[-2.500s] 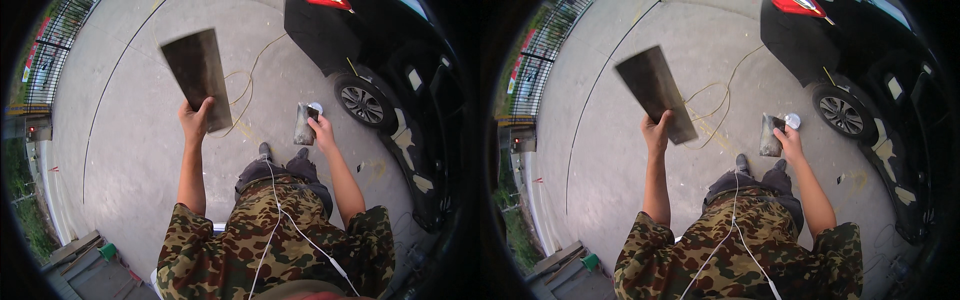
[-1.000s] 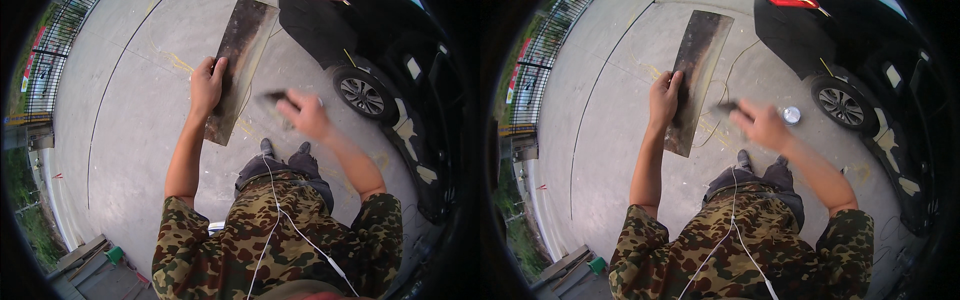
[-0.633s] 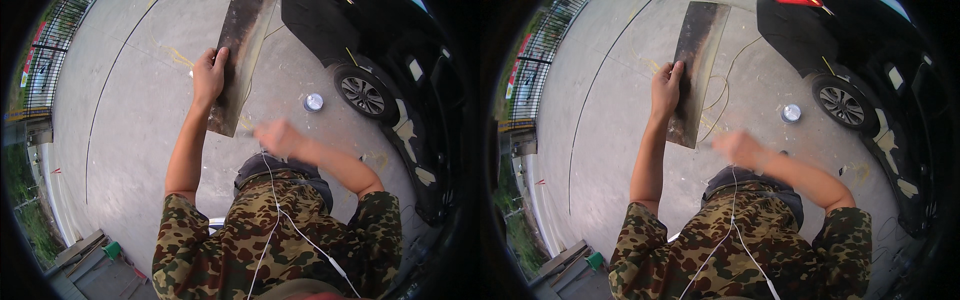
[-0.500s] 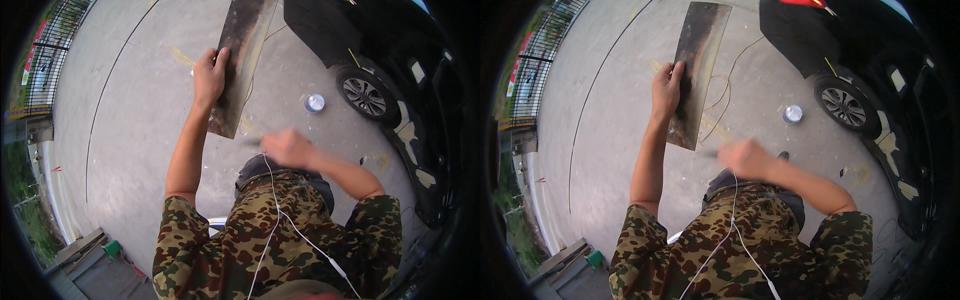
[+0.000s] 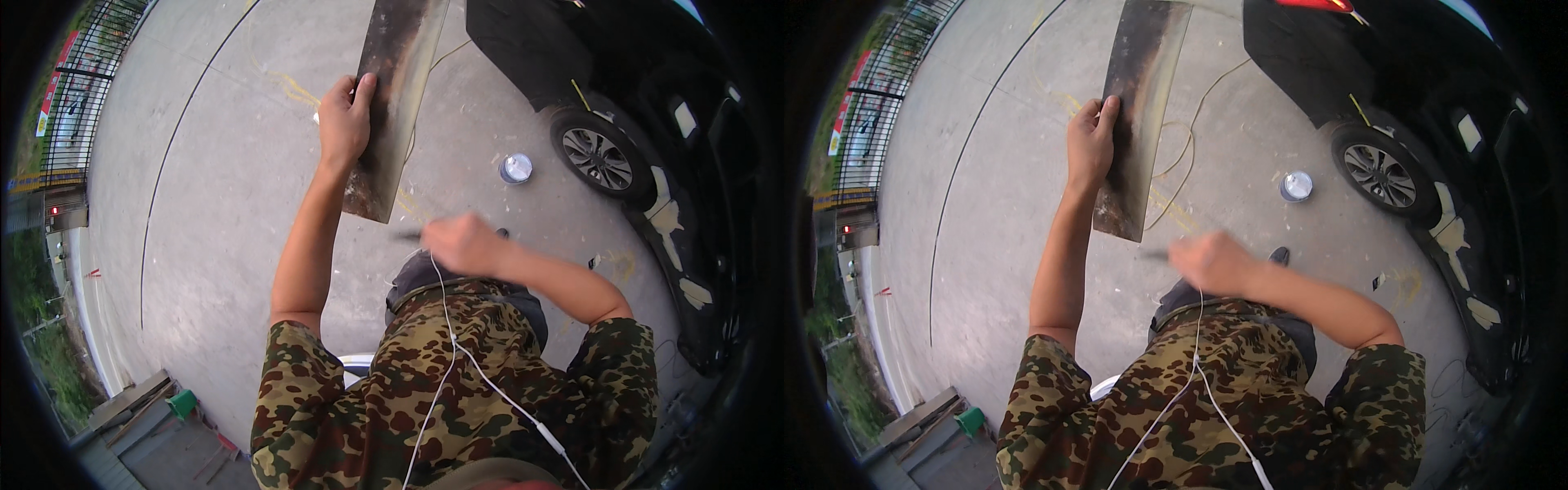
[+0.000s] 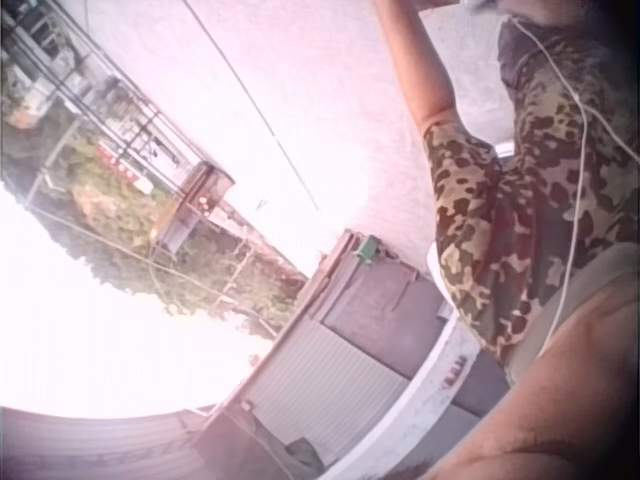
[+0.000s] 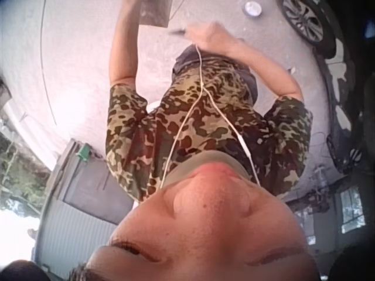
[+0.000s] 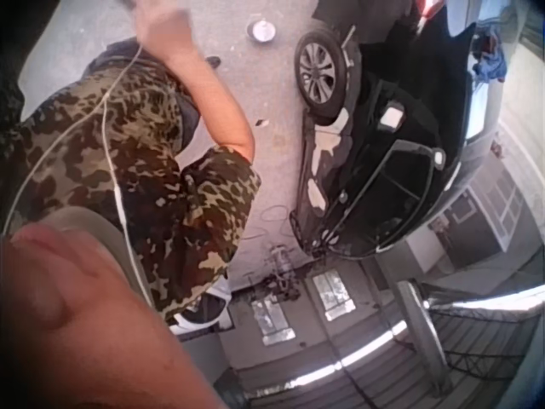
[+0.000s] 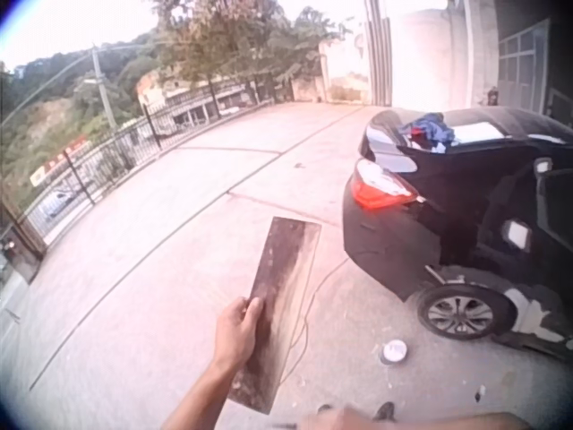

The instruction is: The person applies body filler to the rear wheel arch of a black car using a small putty knife and a larger spreader. They repeatedly scoop filler from a container, spread it over the damaged area, and smooth the surface while kneeling beside the vehicle.

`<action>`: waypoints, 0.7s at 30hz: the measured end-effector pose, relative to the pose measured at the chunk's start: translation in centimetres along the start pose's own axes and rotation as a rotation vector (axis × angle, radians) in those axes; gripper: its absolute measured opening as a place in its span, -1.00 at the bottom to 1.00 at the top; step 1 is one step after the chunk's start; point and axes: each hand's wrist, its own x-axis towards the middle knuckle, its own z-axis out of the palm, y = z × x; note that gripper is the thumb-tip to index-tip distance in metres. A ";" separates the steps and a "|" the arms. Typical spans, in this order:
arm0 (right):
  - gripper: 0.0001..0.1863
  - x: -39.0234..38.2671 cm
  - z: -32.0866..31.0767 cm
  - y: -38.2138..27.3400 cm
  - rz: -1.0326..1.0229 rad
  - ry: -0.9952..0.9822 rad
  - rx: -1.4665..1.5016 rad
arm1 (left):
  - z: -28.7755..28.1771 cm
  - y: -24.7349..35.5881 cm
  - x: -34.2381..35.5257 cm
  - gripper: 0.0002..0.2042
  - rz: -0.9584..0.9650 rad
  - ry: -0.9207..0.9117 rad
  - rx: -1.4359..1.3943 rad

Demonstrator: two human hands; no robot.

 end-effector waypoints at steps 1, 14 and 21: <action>-0.84 0.1 -1.4 1.0 0.109 0.157 0.119 | 0.0 -0.1 -0.3 -0.59 -0.019 -0.009 0.005; -0.91 -2.2 1.8 0.6 -0.001 -0.017 -0.040 | 0.9 0.0 0.8 -0.59 0.007 -0.012 -0.043; -0.73 4.1 -16.2 12.2 0.188 0.664 0.018 | 1.6 0.9 -0.9 -0.60 0.047 -0.066 -0.009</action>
